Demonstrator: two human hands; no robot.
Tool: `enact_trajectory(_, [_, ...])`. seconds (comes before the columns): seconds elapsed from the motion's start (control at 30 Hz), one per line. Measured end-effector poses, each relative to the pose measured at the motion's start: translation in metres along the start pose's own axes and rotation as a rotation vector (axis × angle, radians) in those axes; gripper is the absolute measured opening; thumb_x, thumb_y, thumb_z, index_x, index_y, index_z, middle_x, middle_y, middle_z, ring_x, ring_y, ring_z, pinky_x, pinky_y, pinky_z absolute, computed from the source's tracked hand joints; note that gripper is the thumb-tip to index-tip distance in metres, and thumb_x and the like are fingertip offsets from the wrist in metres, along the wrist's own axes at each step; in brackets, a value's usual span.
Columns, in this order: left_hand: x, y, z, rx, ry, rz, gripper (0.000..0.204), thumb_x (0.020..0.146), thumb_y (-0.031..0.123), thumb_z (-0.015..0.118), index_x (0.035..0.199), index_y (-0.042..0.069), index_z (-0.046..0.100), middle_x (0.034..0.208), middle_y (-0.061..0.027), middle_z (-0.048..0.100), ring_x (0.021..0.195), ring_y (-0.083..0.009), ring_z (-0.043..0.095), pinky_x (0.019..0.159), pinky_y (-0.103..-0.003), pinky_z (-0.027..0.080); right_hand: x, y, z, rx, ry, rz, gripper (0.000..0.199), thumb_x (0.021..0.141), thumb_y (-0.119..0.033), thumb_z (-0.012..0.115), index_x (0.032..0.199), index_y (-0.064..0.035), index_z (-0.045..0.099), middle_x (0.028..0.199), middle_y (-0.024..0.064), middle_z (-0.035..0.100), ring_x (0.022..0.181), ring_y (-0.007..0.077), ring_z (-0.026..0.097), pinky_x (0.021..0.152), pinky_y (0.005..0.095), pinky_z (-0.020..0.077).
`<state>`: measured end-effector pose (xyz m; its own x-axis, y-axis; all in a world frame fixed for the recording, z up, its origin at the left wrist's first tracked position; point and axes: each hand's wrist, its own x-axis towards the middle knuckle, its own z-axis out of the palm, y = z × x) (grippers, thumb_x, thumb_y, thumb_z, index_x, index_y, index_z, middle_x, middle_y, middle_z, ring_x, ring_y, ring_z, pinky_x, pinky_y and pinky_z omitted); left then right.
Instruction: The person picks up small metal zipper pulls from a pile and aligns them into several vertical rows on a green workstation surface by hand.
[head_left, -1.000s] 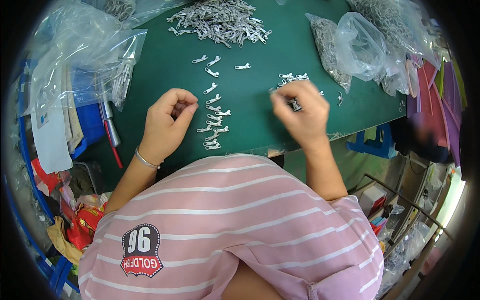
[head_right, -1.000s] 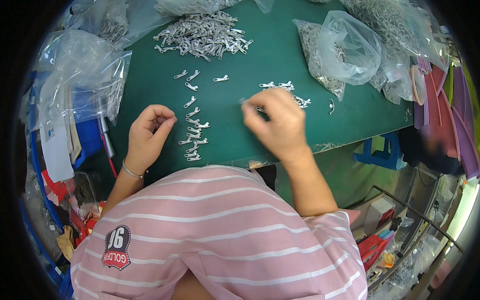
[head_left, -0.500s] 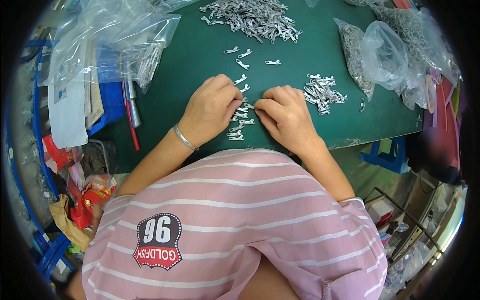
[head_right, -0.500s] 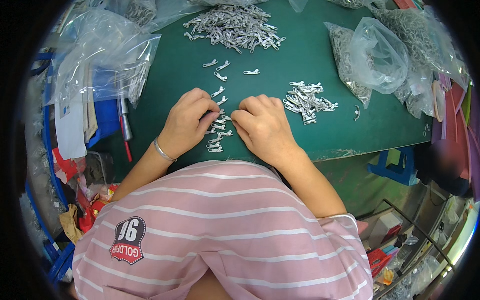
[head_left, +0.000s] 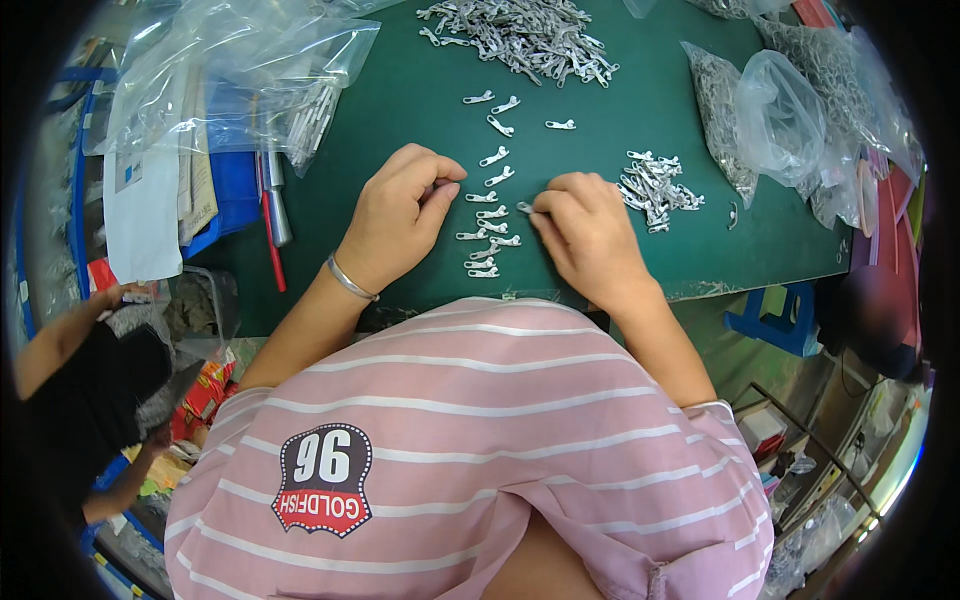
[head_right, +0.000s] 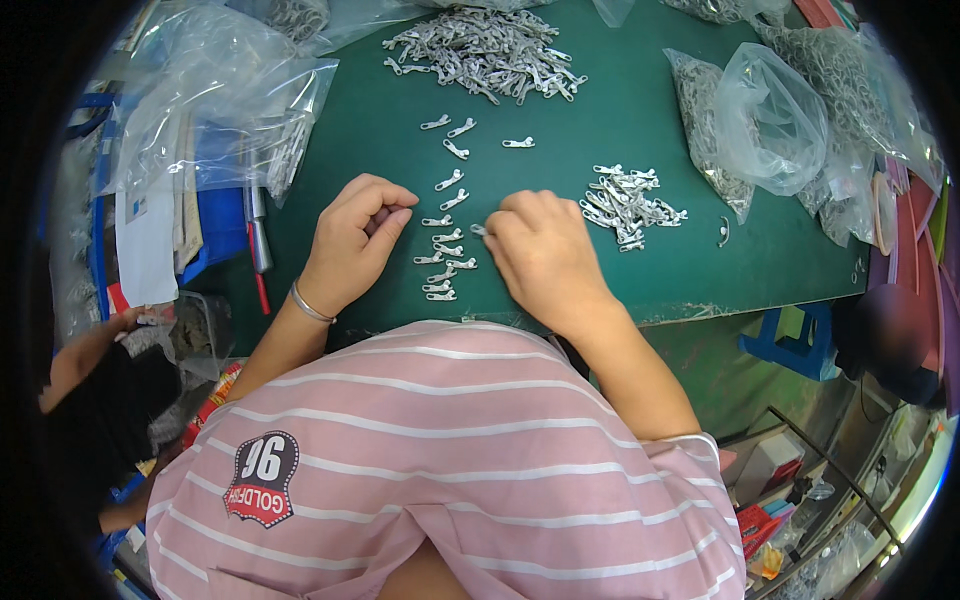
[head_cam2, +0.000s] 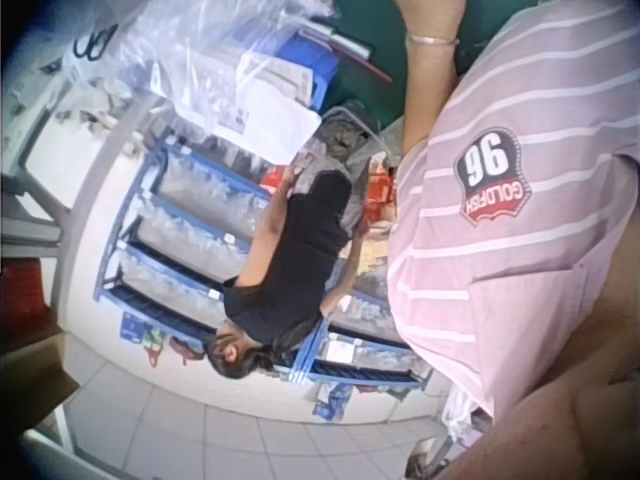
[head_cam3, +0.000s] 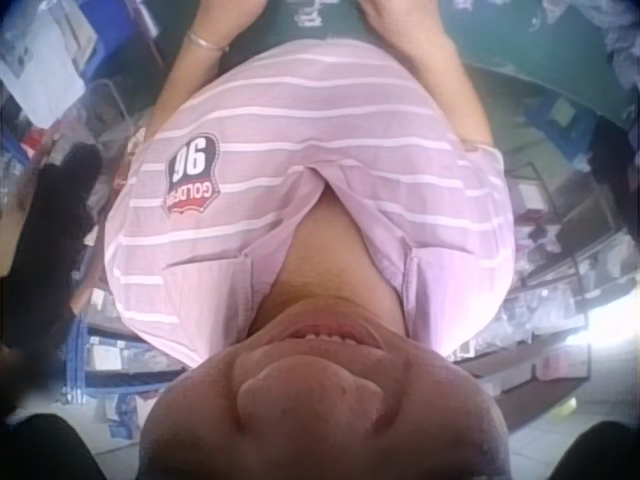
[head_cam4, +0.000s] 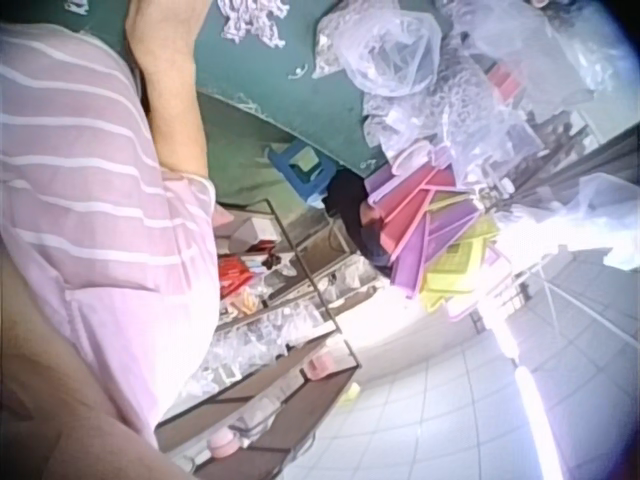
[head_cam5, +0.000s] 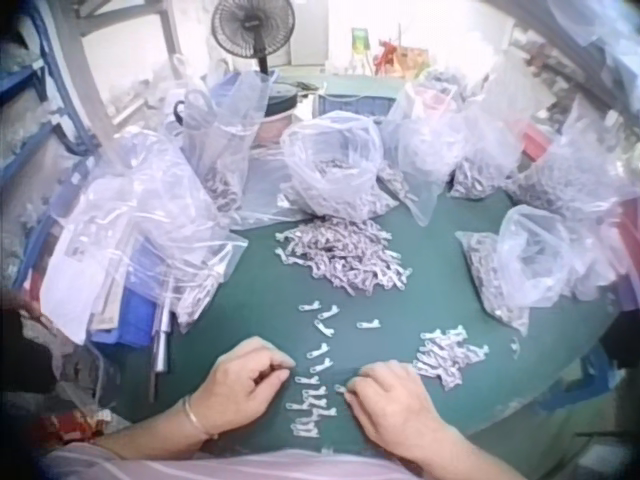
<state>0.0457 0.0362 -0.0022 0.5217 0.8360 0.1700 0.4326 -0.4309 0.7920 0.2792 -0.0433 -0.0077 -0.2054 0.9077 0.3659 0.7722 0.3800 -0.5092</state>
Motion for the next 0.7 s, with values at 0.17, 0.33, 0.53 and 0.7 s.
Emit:
enact_trajectory(0.17, [-0.006,-0.003,-0.005,0.012,0.008,-0.008,0.012,0.089,-0.002,0.070,0.100,0.002,0.071,0.092,-0.0045,0.063,0.068,-0.0114,0.057,0.063,-0.025,0.048,-0.016,0.031,-0.046,-0.130,0.133,0.150,0.014,0.081,-0.003,0.075,0.093,-0.0033,0.067,0.096,0.0126,0.068,0.090,0.0321,0.065,0.080,0.0428,0.0486])
enact_trajectory(0.33, [-0.004,0.001,0.002,0.095,0.010,0.123,0.010,0.086,-0.001,0.072,0.096,0.002,0.070,0.092,-0.0075,0.063,0.073,-0.0193,0.061,0.065,-0.030,0.049,-0.016,0.032,-0.062,-0.220,0.182,0.216,0.019,0.081,-0.003,0.075,0.099,-0.0039,0.071,0.101,0.0120,0.070,0.092,0.0321,0.065,0.080,0.0424,0.0483])
enact_trajectory(0.53, [0.002,-0.001,0.015,0.169,0.002,0.179,0.008,0.086,0.001,0.073,0.091,0.002,0.068,0.089,-0.0098,0.063,0.075,-0.0249,0.063,0.064,-0.034,0.050,0.022,-0.017,-0.002,0.057,0.053,-0.094,0.024,0.078,-0.005,0.076,0.101,-0.0084,0.071,0.100,0.0061,0.066,0.096,0.0267,0.063,0.085,0.0409,0.0449])
enact_trajectory(0.7, [-0.001,0.019,0.004,-0.225,-0.078,-0.247,0.008,0.093,0.002,0.068,0.101,0.001,0.070,0.088,-0.0042,0.069,0.075,-0.0101,0.064,0.069,-0.025,0.051,0.026,-0.011,0.007,0.117,0.084,-0.134,0.017,0.080,-0.006,0.076,0.096,-0.0086,0.069,0.093,0.0056,0.067,0.091,0.0273,0.063,0.083,0.0405,0.0452])
